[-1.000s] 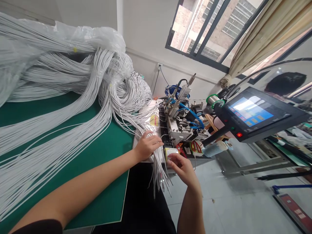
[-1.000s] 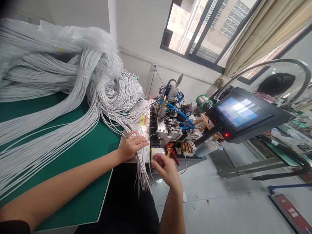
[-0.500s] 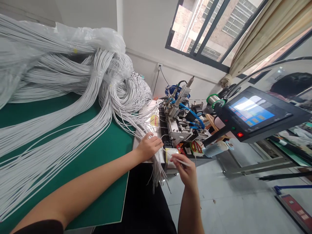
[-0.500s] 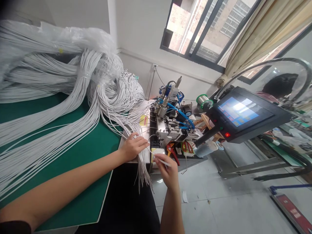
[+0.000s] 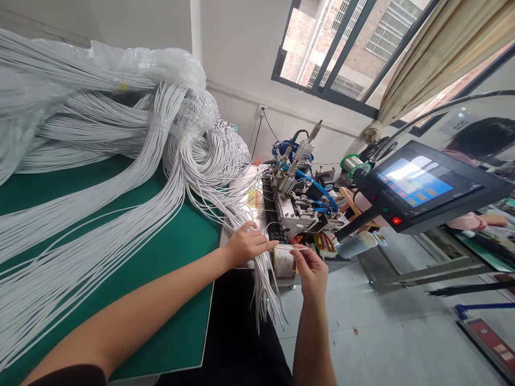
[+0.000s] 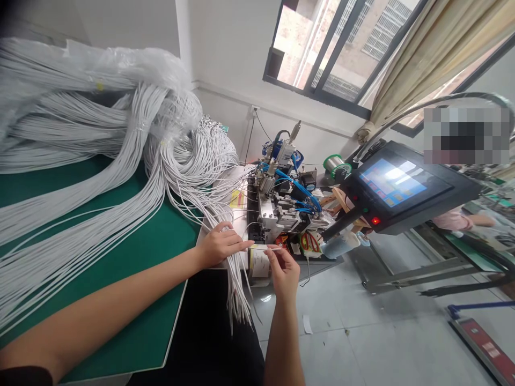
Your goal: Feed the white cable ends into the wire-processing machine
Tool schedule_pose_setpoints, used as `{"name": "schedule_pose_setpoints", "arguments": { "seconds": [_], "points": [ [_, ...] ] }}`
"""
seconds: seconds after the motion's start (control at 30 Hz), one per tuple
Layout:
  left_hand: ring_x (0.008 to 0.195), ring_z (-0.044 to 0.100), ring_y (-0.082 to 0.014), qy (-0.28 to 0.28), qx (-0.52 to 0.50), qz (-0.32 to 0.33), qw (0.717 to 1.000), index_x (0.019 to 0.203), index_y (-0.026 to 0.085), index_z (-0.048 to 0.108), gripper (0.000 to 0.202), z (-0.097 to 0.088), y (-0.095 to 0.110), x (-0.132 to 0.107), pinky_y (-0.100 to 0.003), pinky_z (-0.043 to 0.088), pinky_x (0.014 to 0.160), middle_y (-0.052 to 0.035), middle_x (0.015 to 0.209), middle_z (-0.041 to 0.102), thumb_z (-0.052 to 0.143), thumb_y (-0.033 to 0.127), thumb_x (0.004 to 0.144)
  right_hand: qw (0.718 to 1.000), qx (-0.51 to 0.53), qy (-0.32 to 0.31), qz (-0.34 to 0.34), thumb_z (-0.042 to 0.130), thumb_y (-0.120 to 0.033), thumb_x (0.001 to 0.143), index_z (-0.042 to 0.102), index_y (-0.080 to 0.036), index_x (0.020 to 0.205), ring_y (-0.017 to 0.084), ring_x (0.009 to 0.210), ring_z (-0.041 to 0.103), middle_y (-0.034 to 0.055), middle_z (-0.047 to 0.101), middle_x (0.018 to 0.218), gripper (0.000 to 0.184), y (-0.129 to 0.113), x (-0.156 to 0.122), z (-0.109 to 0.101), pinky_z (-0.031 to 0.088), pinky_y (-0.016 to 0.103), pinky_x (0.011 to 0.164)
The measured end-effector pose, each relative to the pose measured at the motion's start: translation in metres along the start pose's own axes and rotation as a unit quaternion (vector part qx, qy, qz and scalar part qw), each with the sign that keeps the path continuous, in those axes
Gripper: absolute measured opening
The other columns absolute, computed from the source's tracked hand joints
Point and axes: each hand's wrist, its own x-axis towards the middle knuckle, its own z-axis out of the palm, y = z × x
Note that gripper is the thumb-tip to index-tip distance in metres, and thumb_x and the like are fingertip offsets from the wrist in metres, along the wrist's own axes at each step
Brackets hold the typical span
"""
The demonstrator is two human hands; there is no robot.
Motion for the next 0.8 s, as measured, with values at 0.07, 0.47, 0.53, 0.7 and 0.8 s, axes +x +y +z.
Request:
{"name": "schedule_pose_setpoints", "arguments": {
  "seconds": [0.07,0.47,0.53,0.7,0.8],
  "points": [
    [0.063,0.055,-0.0081,0.01,0.003,-0.005,1.0,0.109,0.025,0.06,0.018,0.001,0.0,0.001,-0.032,0.034,0.087,0.0074,0.069,0.064,0.049,0.023,0.095,0.998,0.021,0.067,-0.001,0.071,-0.043,0.075,0.071,-0.017,0.085,0.019,0.073,0.062,0.0072,0.071,0.087,0.028,0.005,0.002,0.0,0.047,0.027,0.06],
    [0.085,0.056,-0.0157,-0.046,-0.003,-0.041,0.998,0.095,0.018,0.063,0.023,0.002,0.003,-0.002,-0.035,0.033,0.088,-0.0016,0.08,0.065,0.041,0.012,0.093,0.997,0.023,0.075,0.008,0.062,-0.048,0.081,0.07,-0.015,0.092,0.01,0.05,0.044,0.0045,0.065,0.074,0.036,0.005,0.004,0.009,0.032,0.022,0.045],
    [0.089,0.056,-0.017,-0.043,0.0,-0.051,0.998,0.093,0.017,0.063,0.023,0.003,0.003,-0.002,-0.036,0.033,0.089,-0.0026,0.08,0.065,0.041,0.011,0.091,0.997,0.053,0.057,0.013,0.063,-0.047,0.081,0.07,-0.015,0.092,0.007,0.047,0.036,0.0033,0.064,0.073,0.035,0.006,0.007,0.01,0.027,0.021,0.042],
    [0.089,0.055,-0.0175,-0.028,0.006,-0.066,0.997,0.092,0.017,0.063,0.024,0.006,0.002,-0.002,-0.037,0.033,0.088,-0.0031,0.077,0.065,0.041,0.01,0.09,0.992,0.115,-0.007,0.043,0.067,-0.044,0.078,0.07,-0.015,0.087,0.005,0.043,0.031,0.0023,0.064,0.068,0.031,0.012,0.018,0.004,0.022,0.02,0.041],
    [0.086,0.055,-0.017,-0.019,0.008,-0.061,0.998,0.102,0.019,0.063,0.028,0.005,0.002,0.0,-0.037,0.033,0.087,-0.002,0.077,0.064,0.04,0.008,0.09,0.994,0.094,-0.012,0.059,0.07,-0.043,0.075,0.07,-0.015,0.088,0.007,0.047,0.042,0.0039,0.066,0.071,0.031,0.015,0.027,-0.001,0.031,0.021,0.044]
  ]
}}
